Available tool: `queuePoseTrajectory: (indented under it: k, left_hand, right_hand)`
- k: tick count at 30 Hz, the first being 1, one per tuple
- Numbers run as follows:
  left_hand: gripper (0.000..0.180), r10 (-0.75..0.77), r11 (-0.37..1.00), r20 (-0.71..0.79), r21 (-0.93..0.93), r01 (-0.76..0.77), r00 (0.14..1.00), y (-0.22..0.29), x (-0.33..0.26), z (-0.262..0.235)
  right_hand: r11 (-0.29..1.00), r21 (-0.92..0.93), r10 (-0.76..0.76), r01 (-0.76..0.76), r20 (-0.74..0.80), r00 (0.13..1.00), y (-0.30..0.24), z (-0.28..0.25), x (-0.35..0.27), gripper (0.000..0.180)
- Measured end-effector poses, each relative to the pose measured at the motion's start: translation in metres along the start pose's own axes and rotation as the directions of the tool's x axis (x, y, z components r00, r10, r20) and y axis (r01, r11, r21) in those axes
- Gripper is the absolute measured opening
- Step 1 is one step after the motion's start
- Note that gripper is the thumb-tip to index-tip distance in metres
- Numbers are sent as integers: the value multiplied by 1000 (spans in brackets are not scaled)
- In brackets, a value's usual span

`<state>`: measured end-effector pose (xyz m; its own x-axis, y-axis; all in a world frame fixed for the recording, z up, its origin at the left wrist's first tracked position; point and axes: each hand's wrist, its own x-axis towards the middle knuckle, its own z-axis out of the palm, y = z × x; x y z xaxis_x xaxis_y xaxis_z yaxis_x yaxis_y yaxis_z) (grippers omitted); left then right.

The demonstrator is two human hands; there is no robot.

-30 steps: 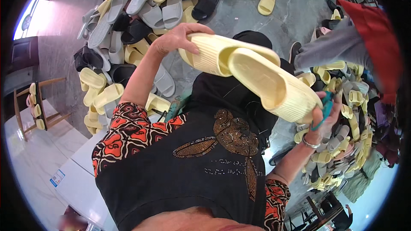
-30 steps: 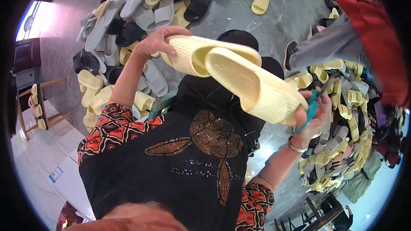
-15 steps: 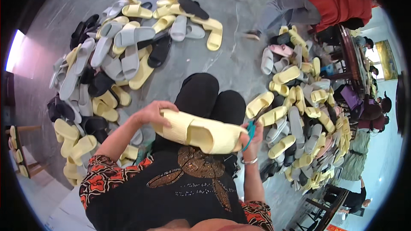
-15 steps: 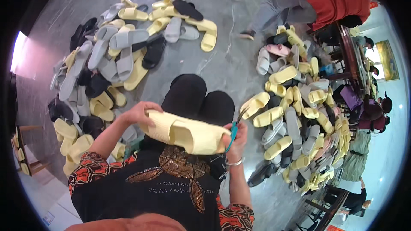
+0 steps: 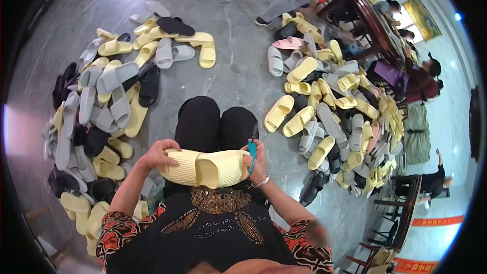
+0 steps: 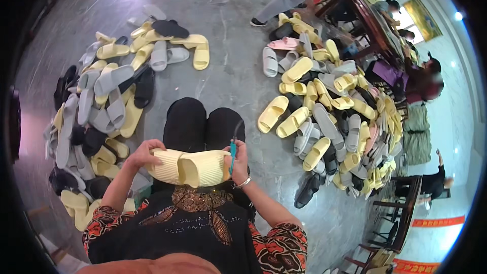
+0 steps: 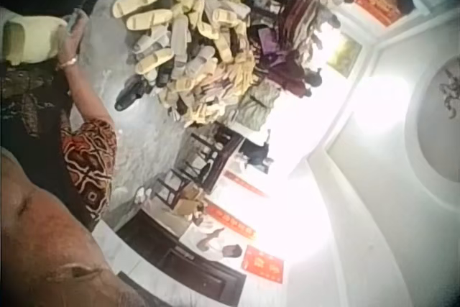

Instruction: Trimming excess manufacturing material from foam slides using a pair of scissors.

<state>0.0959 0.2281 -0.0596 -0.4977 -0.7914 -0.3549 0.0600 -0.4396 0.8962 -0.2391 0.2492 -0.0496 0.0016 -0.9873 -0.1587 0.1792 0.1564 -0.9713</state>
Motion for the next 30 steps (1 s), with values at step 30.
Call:
queuePoseTrajectory:
  k: [30]
  left_hand:
    - [36,-184,856,-289,-516,8,940,-63,-2,-63]
  right_hand:
    - [636,-703,-679,318,-313,664,-204,-192,117,28]
